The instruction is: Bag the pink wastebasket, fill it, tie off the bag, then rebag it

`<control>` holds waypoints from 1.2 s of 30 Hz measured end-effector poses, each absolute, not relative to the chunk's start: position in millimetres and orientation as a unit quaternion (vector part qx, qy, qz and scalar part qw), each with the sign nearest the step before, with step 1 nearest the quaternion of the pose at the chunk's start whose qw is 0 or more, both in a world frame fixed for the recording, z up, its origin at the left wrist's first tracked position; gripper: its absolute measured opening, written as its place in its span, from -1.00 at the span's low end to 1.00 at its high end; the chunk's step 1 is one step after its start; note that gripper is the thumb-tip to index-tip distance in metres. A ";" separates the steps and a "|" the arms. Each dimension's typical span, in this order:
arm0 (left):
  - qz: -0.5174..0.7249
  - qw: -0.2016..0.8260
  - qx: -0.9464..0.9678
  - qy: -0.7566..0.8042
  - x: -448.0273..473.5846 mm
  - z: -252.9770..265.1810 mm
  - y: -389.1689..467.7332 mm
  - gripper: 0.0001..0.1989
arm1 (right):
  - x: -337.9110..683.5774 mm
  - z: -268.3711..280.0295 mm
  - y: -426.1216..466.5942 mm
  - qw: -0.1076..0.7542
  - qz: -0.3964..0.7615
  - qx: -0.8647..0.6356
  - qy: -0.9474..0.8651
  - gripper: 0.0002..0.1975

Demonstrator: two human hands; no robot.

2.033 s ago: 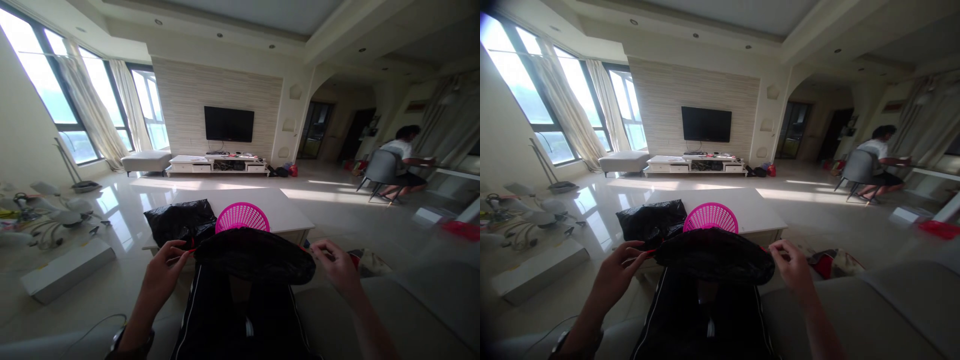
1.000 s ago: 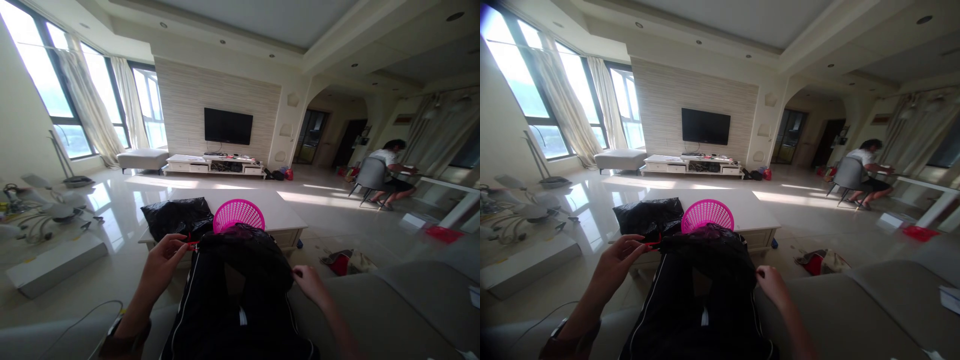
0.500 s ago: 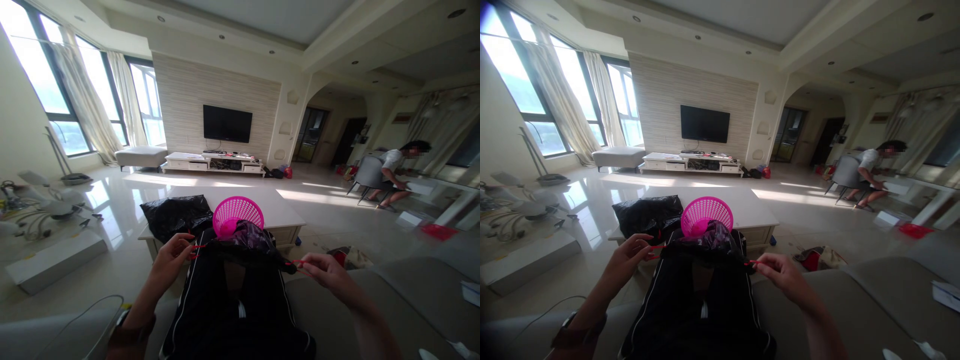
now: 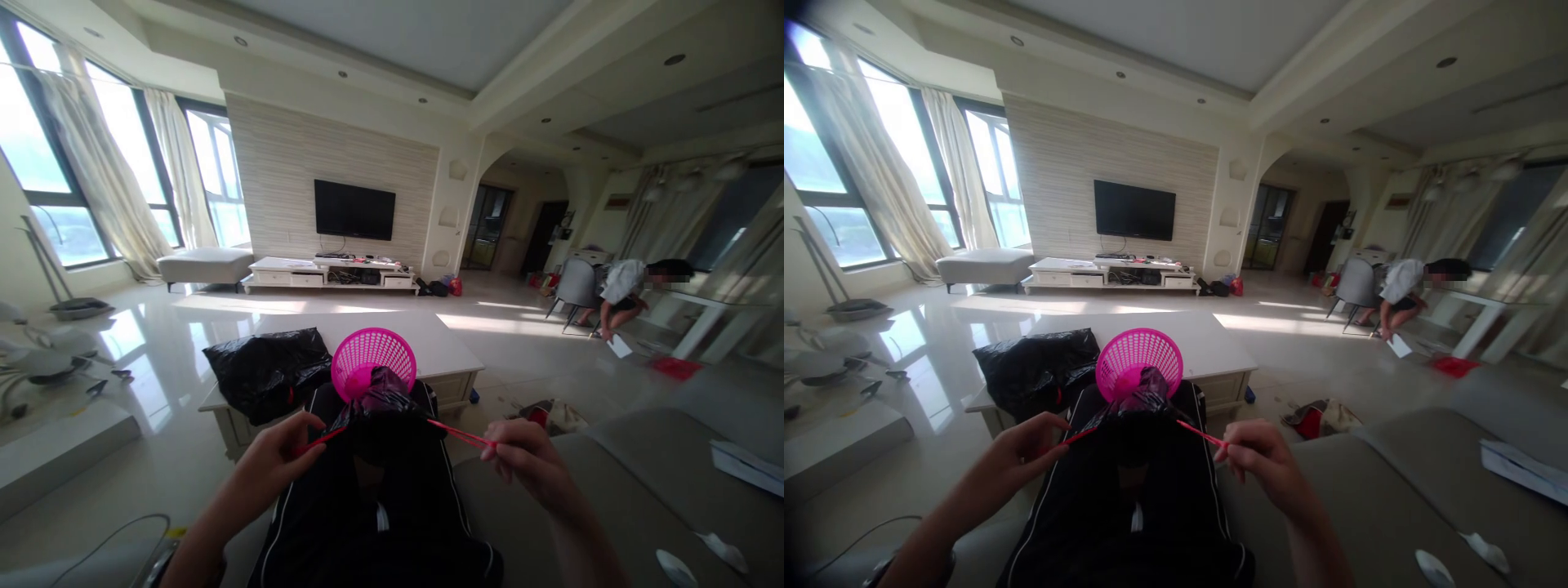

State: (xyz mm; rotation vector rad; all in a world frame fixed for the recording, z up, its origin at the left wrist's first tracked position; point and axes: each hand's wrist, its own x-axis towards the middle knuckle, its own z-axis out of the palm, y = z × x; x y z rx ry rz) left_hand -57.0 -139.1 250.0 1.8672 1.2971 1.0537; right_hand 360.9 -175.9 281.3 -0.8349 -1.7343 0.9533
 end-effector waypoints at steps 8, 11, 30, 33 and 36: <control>0.275 0.314 0.738 0.530 -61.4 230.0 -134.8 -0.48 | 363.9 274.2 -175.1 0.493 0.407 -0.359 -0.680 -0.70; 0.313 0.413 0.714 0.471 -61.3 237.8 -145.0 -0.50 | 359.7 273.2 -172.3 0.481 0.414 -0.379 -0.674 -0.68; 0.503 0.466 0.643 0.341 -35.8 219.4 -132.2 -0.34 | 323.7 278.9 -182.7 0.522 0.551 -0.215 -0.614 -0.36; 0.502 0.448 0.644 0.364 -34.0 223.9 -133.0 -0.34 | 320.3 290.3 -189.0 0.560 0.680 -0.134 -0.455 -0.24; 0.497 0.458 0.642 0.362 -30.8 237.0 -138.5 -0.38 | 320.3 297.1 -190.1 0.573 0.715 -0.110 -0.386 -0.19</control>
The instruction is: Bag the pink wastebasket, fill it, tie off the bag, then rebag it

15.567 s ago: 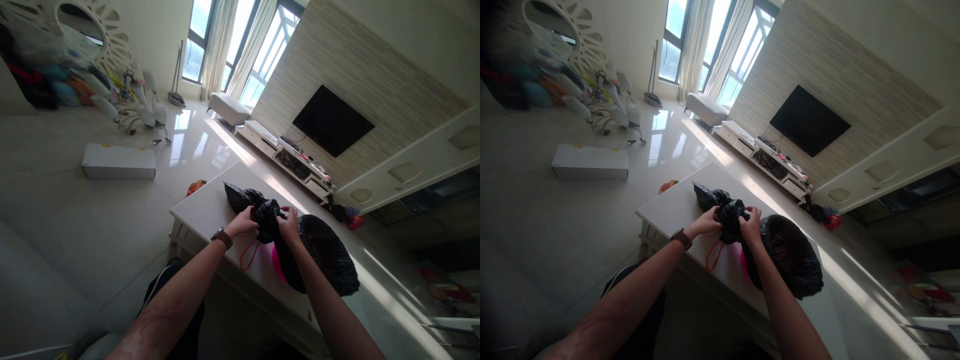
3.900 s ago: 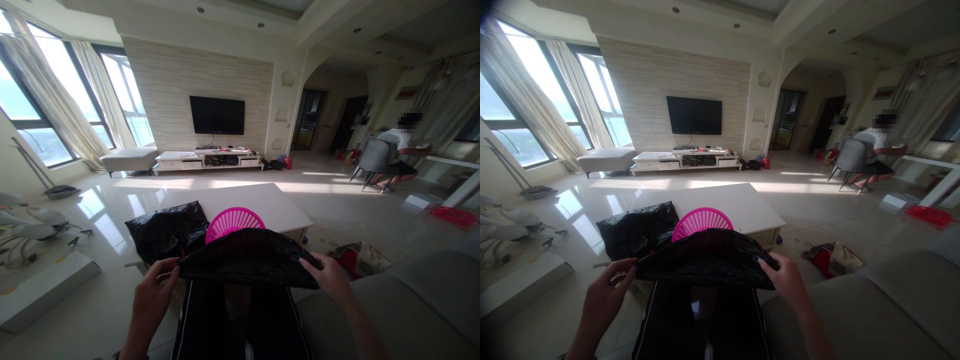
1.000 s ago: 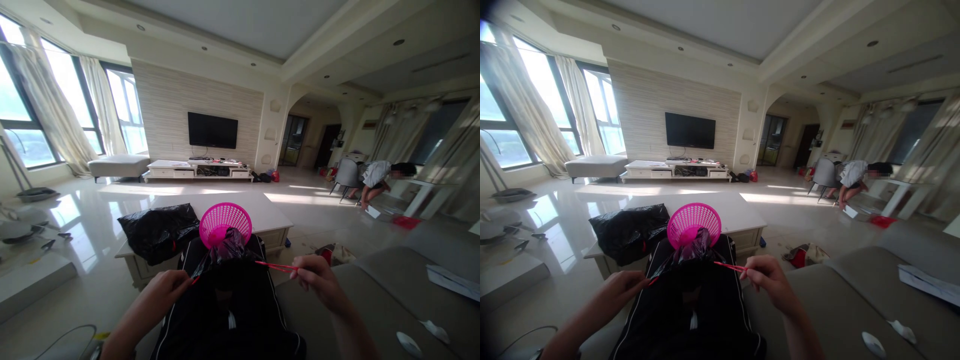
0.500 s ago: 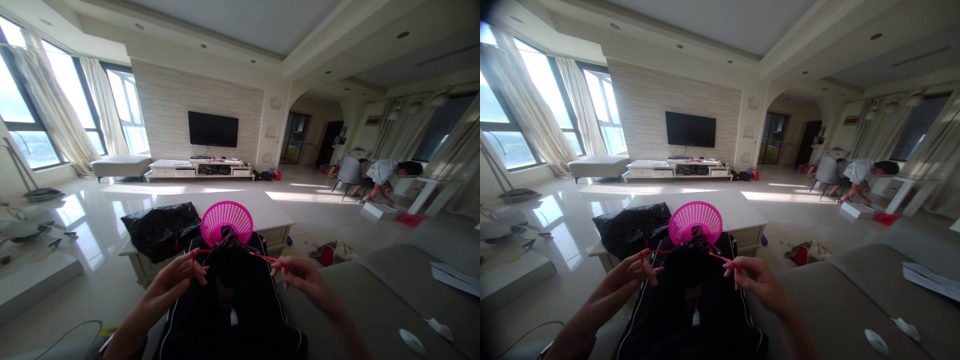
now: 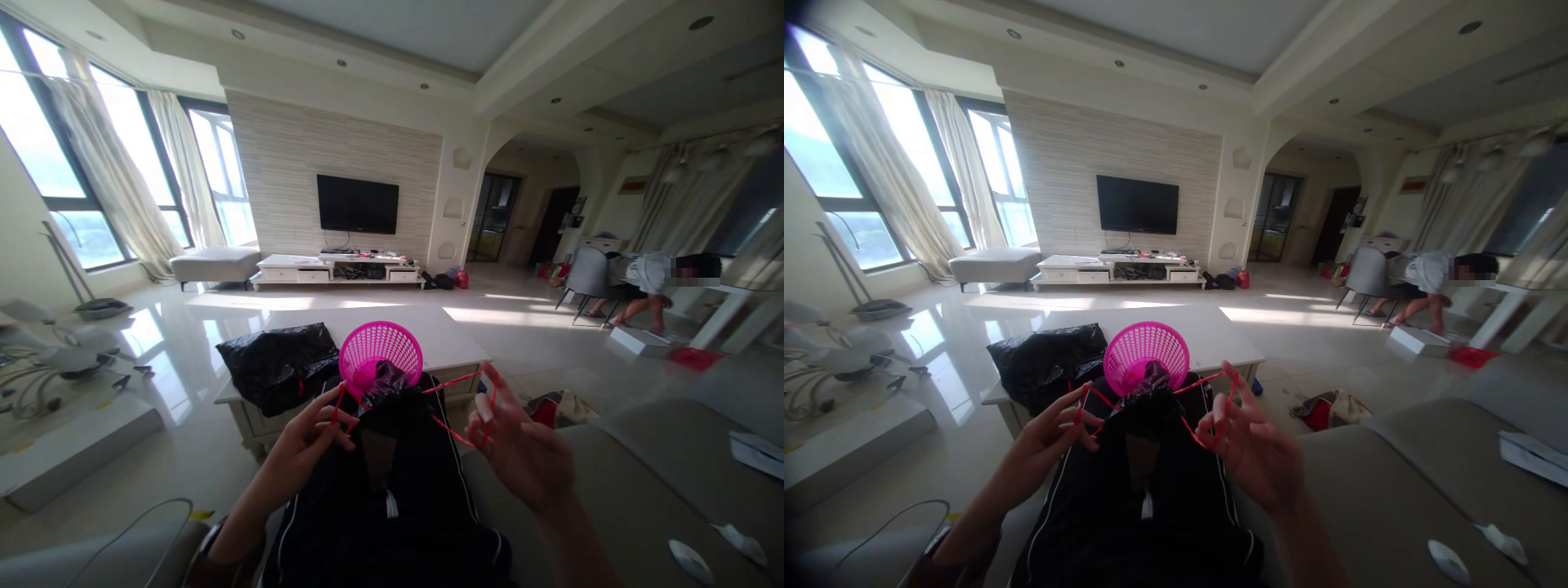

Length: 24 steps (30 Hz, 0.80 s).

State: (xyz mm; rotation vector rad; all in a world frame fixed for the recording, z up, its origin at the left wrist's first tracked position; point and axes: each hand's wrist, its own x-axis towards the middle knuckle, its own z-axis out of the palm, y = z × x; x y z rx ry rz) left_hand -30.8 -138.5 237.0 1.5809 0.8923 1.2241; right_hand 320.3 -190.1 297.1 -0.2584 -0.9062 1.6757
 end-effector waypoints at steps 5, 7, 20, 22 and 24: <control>0.527 0.601 0.520 0.302 -37.3 253.8 -156.6 -0.42 | 323.3 288.0 -183.1 0.571 0.690 -0.115 -0.430 -0.21; 0.575 0.653 0.428 0.243 -43.4 255.3 -164.2 -0.33 | 322.3 281.5 -179.6 0.581 0.667 -0.126 -0.450 -0.21; 0.652 0.603 0.416 0.198 -32.3 259.9 -163.0 -0.06 | 316.1 301.3 -198.4 0.514 0.718 -0.129 -0.452 -0.06; 0.639 0.582 0.444 0.235 -27.3 260.7 -162.6 -0.06 | 317.2 306.6 -200.0 0.515 0.737 -0.100 -0.426 -0.11; 0.613 0.573 0.471 0.274 -24.5 262.2 -164.1 -0.08 | 317.4 308.2 -199.0 0.534 0.724 -0.113 -0.421 -0.17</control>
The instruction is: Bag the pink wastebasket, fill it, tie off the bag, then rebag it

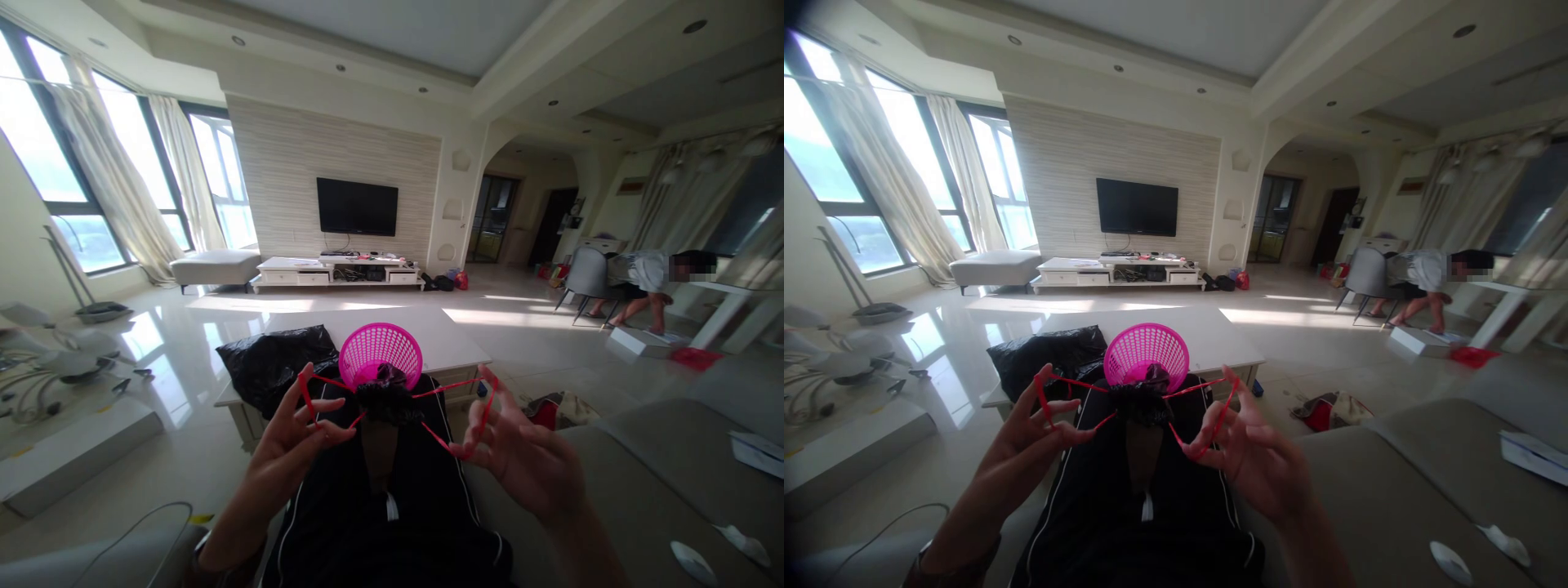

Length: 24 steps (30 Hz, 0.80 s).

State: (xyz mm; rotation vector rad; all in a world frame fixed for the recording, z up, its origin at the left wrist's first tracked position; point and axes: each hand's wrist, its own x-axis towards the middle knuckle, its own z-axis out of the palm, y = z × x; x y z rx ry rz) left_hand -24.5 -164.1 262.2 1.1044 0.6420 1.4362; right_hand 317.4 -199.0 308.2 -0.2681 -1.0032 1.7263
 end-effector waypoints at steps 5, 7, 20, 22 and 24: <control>0.549 0.613 0.516 0.238 -36.7 265.9 -178.6 -0.36 | 318.0 294.3 -191.8 0.535 0.645 -0.214 -0.502 -0.40; 0.549 0.636 0.502 0.204 -44.7 268.3 -184.6 -0.51 | 319.4 284.0 -188.0 0.540 0.591 -0.278 -0.531 -0.56; 0.487 0.571 0.608 0.259 -47.0 272.6 -170.5 -0.75 | 333.9 309.9 -219.1 0.467 0.411 -0.183 -0.761 -0.77; 0.499 0.559 0.611 0.256 -44.8 274.3 -171.4 -0.75 | 332.3 313.0 -222.5 0.453 0.429 -0.156 -0.766 -0.77; 0.504 0.555 0.622 0.226 -43.0 278.1 -178.7 -0.77 | 329.3 313.0 -221.7 0.456 0.426 -0.161 -0.765 -0.76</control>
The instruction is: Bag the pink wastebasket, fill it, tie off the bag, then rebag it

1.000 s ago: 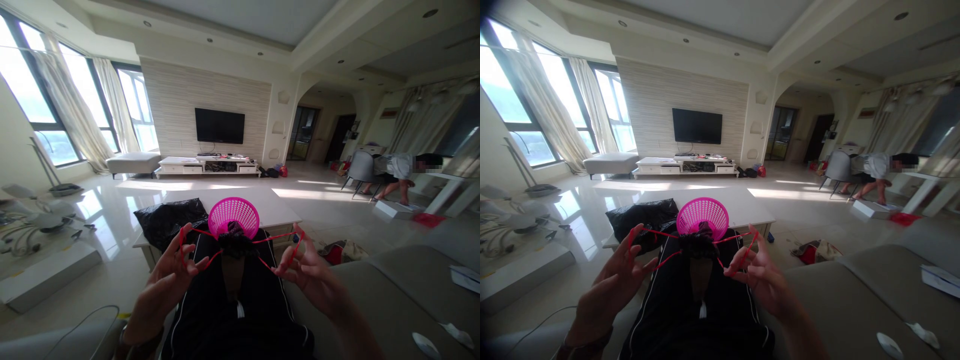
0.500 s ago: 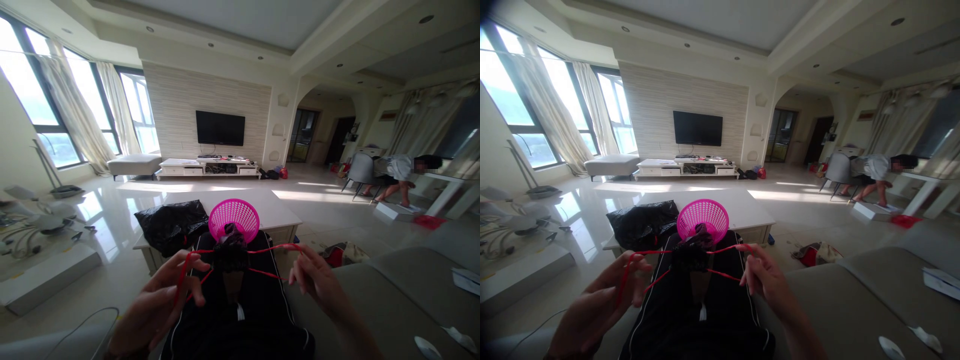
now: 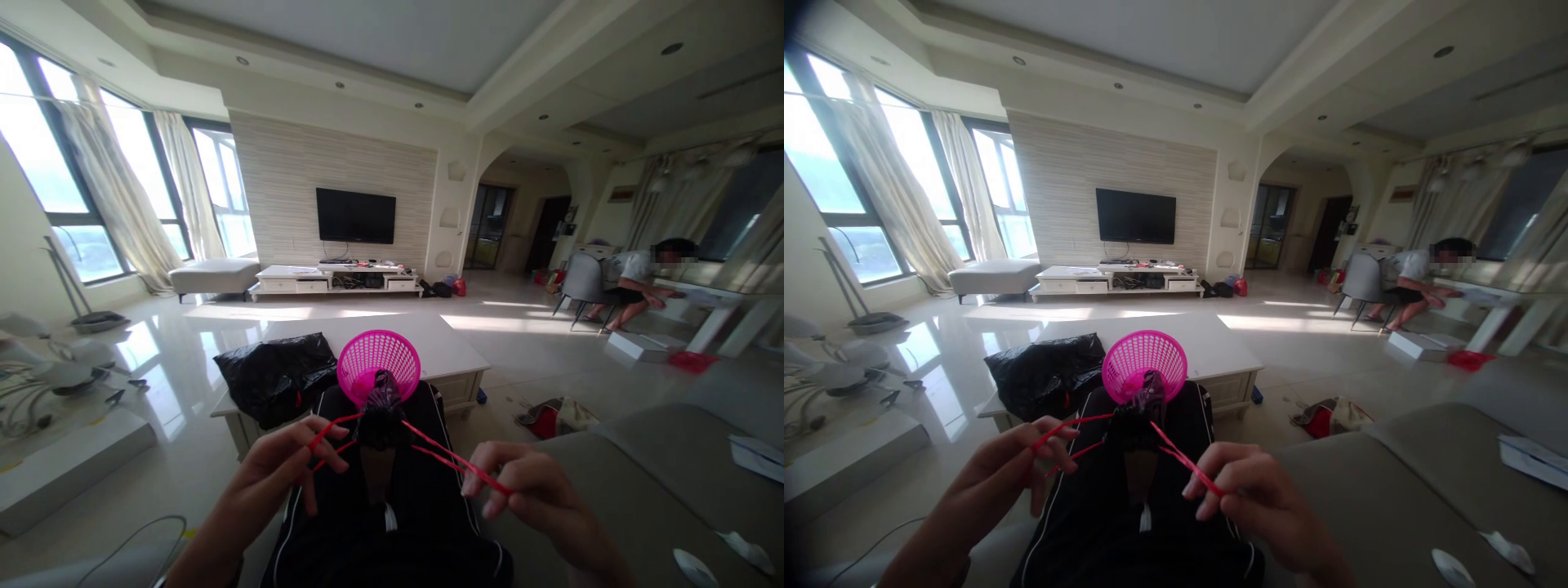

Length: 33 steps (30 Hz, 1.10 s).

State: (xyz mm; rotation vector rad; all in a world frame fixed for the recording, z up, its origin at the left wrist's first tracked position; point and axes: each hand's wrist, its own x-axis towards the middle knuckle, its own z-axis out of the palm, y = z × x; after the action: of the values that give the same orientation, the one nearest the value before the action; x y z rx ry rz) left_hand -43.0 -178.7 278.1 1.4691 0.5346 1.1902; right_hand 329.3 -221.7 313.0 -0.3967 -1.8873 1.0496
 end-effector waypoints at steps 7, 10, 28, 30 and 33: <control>0.523 0.539 0.630 0.198 -39.3 287.7 -216.0 -0.69 | 317.3 299.3 -215.9 0.476 0.490 -0.164 -0.712 -0.67; 0.465 0.546 0.673 0.180 -26.5 286.6 -211.4 -0.50 | 309.6 297.8 -222.2 0.463 0.478 -0.191 -0.722 -0.54; 0.347 0.413 0.789 0.293 53.4 337.7 -203.0 -0.58 | 258.4 287.1 -132.5 0.306 0.250 -0.278 -0.876 -0.24; 0.321 0.364 0.815 0.317 54.1 341.4 -207.1 -0.65 | 245.9 273.6 -110.4 0.300 0.200 -0.322 -0.875 -0.53; 0.332 0.335 0.819 0.327 49.9 336.5 -201.1 -0.80 | 241.6 275.1 -80.7 0.323 0.131 -0.395 -0.850 -0.82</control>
State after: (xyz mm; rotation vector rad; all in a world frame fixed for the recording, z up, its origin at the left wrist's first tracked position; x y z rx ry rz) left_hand 49.9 -201.1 336.5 2.1366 0.8536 0.8658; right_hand 241.6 -80.7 275.1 -1.0353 -2.2304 0.3433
